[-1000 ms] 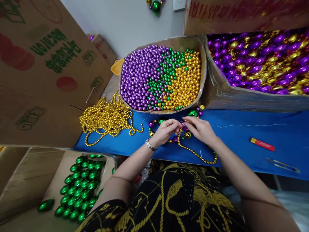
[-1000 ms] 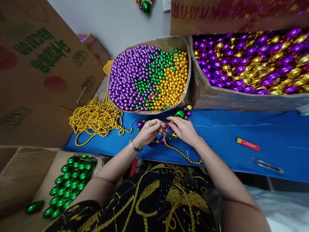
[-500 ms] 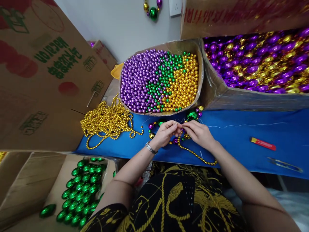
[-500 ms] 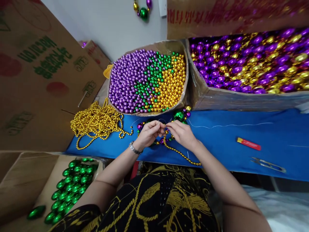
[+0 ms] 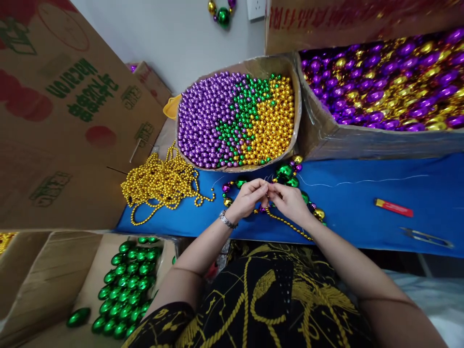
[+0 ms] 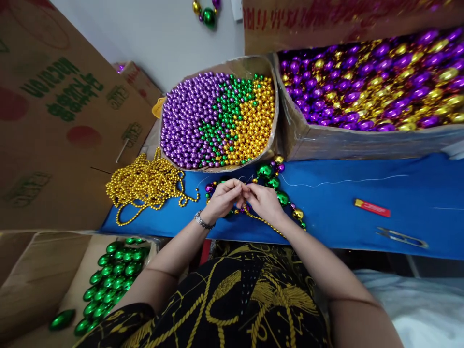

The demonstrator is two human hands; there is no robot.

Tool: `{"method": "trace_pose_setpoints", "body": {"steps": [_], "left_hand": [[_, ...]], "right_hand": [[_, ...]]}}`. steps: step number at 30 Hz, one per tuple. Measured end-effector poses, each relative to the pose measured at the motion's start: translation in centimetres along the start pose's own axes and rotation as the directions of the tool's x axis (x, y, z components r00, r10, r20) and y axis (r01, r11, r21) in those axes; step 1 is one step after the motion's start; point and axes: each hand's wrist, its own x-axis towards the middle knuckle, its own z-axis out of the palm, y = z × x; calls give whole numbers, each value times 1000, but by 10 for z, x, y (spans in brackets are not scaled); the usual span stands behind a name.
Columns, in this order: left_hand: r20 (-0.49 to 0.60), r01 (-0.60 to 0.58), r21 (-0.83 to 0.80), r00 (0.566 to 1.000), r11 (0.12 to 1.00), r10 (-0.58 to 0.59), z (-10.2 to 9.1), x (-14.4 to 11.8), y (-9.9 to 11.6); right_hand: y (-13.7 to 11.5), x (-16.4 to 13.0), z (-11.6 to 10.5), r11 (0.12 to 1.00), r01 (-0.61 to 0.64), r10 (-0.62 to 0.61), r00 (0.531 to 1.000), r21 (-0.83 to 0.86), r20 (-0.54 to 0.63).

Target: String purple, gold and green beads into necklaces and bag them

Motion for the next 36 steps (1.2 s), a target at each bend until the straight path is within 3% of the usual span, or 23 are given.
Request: {"method": "trace_pose_setpoints", "body": {"steps": [2,4,8,10,12,14,16,17,18,19,21,23,24,26,31,33,35,36], "left_hand": [[-6,-4,-25,1000,1000,3,-2,-1,-1],[-29,5,-63,1000,998,-7,-4,-1,-3],[-73,29,-52,997,998,-33,-5,2,-5],[-81,11,47,997,999,-8,-4,2,-4],[-98,-52,258,992,965,80,-3,1,0],[-120,-125,525,968,842,219,-5,-2,3],[-152,-123,700,937,704,315,-9,-5,5],[-180,-92,717,933,691,312,-11,-7,5],[-214,-54,675,940,735,265,-12,-8,5],[-239,-14,571,954,821,183,-13,-9,4],[-209,59,206,978,977,-15,-10,-9,3],[-112,108,-171,985,979,-128,-3,-7,1],[-77,119,-288,986,950,-146,1,-6,0],[-44,135,-372,986,918,-163,7,-4,-3],[-74,184,-241,976,953,-207,4,-7,-15],[-100,139,-112,983,984,-151,4,-9,-14],[-88,-1,150,996,989,15,9,-9,-6],[-55,-107,311,990,944,130,13,-7,0]], "right_hand": [[2,-2,-2,998,33,-38,996,-52,-83],[6,-5,-4,1000,19,-16,993,17,-120],[15,-11,-13,963,-39,56,997,268,-55],[18,-13,-18,961,-46,58,998,273,-37],[19,-15,-24,966,-54,73,995,251,-68],[19,-18,-28,928,-96,141,985,359,-101],[18,-21,-31,768,-150,245,967,623,-69],[17,-23,-31,641,-163,284,958,750,-35],[17,-24,-31,506,-162,310,951,847,-3],[16,-25,-31,383,-153,326,945,911,21],[16,-25,-31,209,-127,340,939,970,49],[15,-25,-32,129,-109,343,937,986,59],[14,-24,-33,131,-108,341,938,985,57],[13,-25,-34,219,-107,340,940,970,27],[14,-33,-35,586,-124,367,921,801,-126],[15,-38,-37,724,-137,327,931,676,-162],[14,-41,-41,868,-141,239,959,477,-153],[12,-41,-44,924,-133,189,974,358,-125]]}}
